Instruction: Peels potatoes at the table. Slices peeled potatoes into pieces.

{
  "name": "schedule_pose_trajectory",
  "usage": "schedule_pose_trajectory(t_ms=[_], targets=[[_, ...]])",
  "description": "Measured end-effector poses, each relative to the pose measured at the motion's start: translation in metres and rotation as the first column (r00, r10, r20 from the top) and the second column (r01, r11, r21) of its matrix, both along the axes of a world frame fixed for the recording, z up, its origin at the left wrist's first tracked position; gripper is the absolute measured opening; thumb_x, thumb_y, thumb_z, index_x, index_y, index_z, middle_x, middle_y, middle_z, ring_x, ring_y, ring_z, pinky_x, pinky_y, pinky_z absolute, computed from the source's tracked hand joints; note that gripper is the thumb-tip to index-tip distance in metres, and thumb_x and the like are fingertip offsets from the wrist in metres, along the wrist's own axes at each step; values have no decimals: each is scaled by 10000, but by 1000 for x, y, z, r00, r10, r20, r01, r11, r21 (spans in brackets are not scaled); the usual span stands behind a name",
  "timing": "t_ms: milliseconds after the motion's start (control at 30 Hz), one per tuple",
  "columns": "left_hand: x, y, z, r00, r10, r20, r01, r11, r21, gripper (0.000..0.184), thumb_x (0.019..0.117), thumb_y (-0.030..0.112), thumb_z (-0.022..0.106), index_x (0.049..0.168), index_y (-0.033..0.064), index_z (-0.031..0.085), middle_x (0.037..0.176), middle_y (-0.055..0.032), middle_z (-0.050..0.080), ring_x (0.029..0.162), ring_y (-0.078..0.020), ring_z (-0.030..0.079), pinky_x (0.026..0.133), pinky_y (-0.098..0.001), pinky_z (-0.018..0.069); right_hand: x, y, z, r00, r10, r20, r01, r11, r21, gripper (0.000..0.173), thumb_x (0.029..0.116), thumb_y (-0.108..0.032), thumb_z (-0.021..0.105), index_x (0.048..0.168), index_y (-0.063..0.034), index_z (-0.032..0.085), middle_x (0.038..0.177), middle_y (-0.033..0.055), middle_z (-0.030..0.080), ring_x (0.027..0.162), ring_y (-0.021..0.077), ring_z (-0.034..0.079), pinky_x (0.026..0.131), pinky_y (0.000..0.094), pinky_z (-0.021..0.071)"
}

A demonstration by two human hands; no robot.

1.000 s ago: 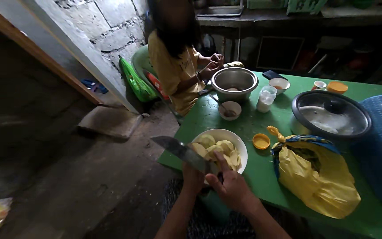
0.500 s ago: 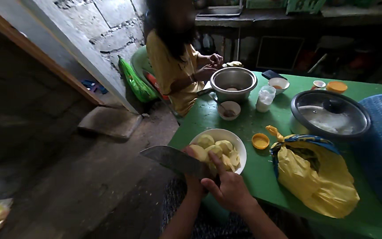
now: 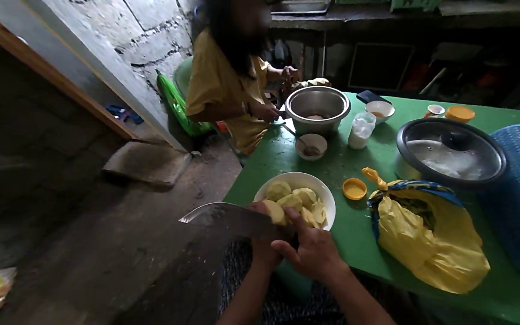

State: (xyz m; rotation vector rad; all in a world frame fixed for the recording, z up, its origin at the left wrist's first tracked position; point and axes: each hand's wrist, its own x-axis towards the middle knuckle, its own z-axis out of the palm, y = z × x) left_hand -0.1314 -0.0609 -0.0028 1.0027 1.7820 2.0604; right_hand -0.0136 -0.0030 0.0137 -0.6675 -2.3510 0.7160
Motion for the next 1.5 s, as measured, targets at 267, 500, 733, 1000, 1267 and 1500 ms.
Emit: schedule_pose_trajectory(t_ms=[267, 500, 733, 1000, 1267, 1500], targets=[[16, -4, 3, 996, 68, -66, -75, 991, -114, 581, 917, 123, 616, 1354, -199, 407, 1241, -204, 594, 1132, -36, 580, 1010, -192, 465, -1, 2, -1, 1000, -4, -31, 2, 997, -72, 849, 972, -751, 316, 1430, -83, 569, 659, 67, 672, 567, 246, 662, 495, 483, 534], [35, 6, 7, 948, -122, 294, 115, 993, 42, 477, 1098, 305, 254, 1353, -63, 421, 1186, -83, 544, 1080, -91, 577, 958, -290, 514, 4, 29, 15, 996, 26, 83, 5, 937, -351, 804, 1015, -680, 313, 1543, -81, 407, 809, 120, 704, 736, 308, 692, 669, 559, 561], [4, 11, 15, 841, -201, 503, 119, 975, 189, 330, 1081, 183, 328, 1362, 40, 423, 1090, -7, 656, 966, -68, 662, 859, -284, 581, 10, 12, 15, 994, 92, 59, -75, 964, -254, 878, 993, -721, 325, 1593, -80, 331, 701, 78, 655, 576, 258, 622, 546, 508, 540], [9, 7, 10, 938, -100, 332, 64, 991, 120, 357, 1043, 133, 408, 1345, -56, 431, 1133, -41, 620, 1019, -44, 625, 922, -261, 545, 7, 11, 13, 985, 79, 154, -51, 983, -177, 894, 963, -771, 309, 1592, -139, 368, 737, 99, 697, 664, 307, 686, 602, 545, 554], [14, 0, 10, 967, -68, 244, 48, 995, 88, 352, 1021, 97, 436, 1320, -90, 432, 1116, -50, 623, 1017, -14, 616, 926, -218, 529, 6, 12, 12, 988, 107, 115, -79, 972, -223, 887, 959, -775, 311, 1545, -120, 429, 750, 97, 695, 678, 293, 686, 609, 539, 555], [11, -6, 11, 974, -109, 197, 105, 994, 30, 387, 1000, 67, 482, 1339, -106, 412, 1153, -60, 619, 1057, -20, 610, 961, -234, 522, 4, 10, 10, 996, 49, 80, -40, 993, -112, 867, 958, -746, 378, 1468, -61, 529, 701, 106, 691, 624, 299, 686, 554, 541, 548]])
